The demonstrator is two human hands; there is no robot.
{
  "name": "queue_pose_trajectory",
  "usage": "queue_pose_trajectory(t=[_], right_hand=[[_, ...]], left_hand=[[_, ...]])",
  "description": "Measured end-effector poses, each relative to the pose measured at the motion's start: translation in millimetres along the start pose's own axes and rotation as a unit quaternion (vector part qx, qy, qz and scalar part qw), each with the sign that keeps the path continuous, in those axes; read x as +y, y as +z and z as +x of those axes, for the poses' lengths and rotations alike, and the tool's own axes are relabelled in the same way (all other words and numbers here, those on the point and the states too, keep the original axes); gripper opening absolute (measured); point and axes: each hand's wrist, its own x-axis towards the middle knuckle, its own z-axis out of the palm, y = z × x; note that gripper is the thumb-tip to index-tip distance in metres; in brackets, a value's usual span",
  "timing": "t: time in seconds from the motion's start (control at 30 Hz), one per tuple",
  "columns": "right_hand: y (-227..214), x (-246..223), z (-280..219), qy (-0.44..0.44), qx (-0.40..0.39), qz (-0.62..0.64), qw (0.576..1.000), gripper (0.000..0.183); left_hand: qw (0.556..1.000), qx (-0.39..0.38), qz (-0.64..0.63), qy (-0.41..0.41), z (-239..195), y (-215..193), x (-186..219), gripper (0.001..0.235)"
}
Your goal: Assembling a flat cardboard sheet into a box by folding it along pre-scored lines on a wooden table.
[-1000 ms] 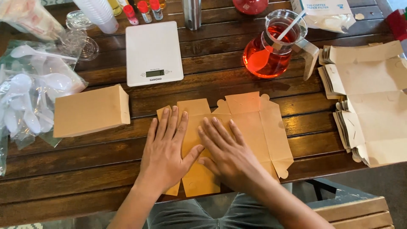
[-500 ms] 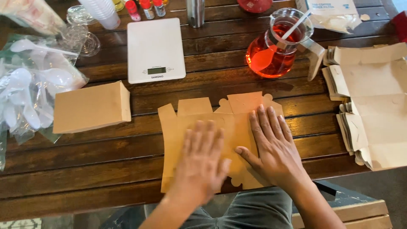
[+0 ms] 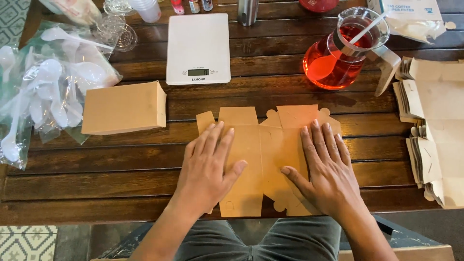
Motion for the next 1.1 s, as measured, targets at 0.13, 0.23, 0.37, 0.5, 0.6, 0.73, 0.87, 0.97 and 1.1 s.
queue_pose_trajectory(t=[0.13, 0.23, 0.37, 0.5, 0.6, 0.73, 0.87, 0.97, 1.1], right_hand=[[0, 0, -1, -0.004, 0.006, 0.003, 1.000, 0.094], [2, 2, 0, 0.003, -0.008, 0.004, 1.000, 0.094], [3, 2, 0, 0.002, 0.010, -0.001, 1.000, 0.096], [0, 1, 2, 0.019, -0.013, 0.016, 1.000, 0.095], [-4, -7, 8, 0.061, -0.024, 0.036, 0.997, 0.093], [-9, -28, 27, 0.093, -0.063, 0.027, 0.993, 0.090], [2, -26, 35, 0.022, -0.043, 0.060, 0.997, 0.090], [1, -14, 30, 0.013, -0.022, 0.048, 0.999, 0.093], [-14, -5, 26, 0.013, -0.004, 0.046, 0.999, 0.093]], left_hand=[[0.995, 0.001, 0.103, 0.011, 15, -1, 0, 0.070], [0.986, 0.011, 0.166, 0.023, 18, 1, -2, 0.077], [0.989, 0.039, 0.136, 0.039, 16, 2, -3, 0.074], [0.998, 0.040, 0.039, 0.038, 15, 3, -5, 0.072], [0.998, 0.012, 0.050, 0.034, 15, 8, -7, 0.074], [0.997, 0.010, 0.061, 0.046, 15, 7, -6, 0.074], [0.997, 0.012, 0.068, 0.043, 17, 6, -5, 0.074], [0.997, 0.015, 0.058, 0.038, 17, 7, -6, 0.075], [0.995, 0.018, 0.091, 0.033, 16, 14, -11, 0.081]])
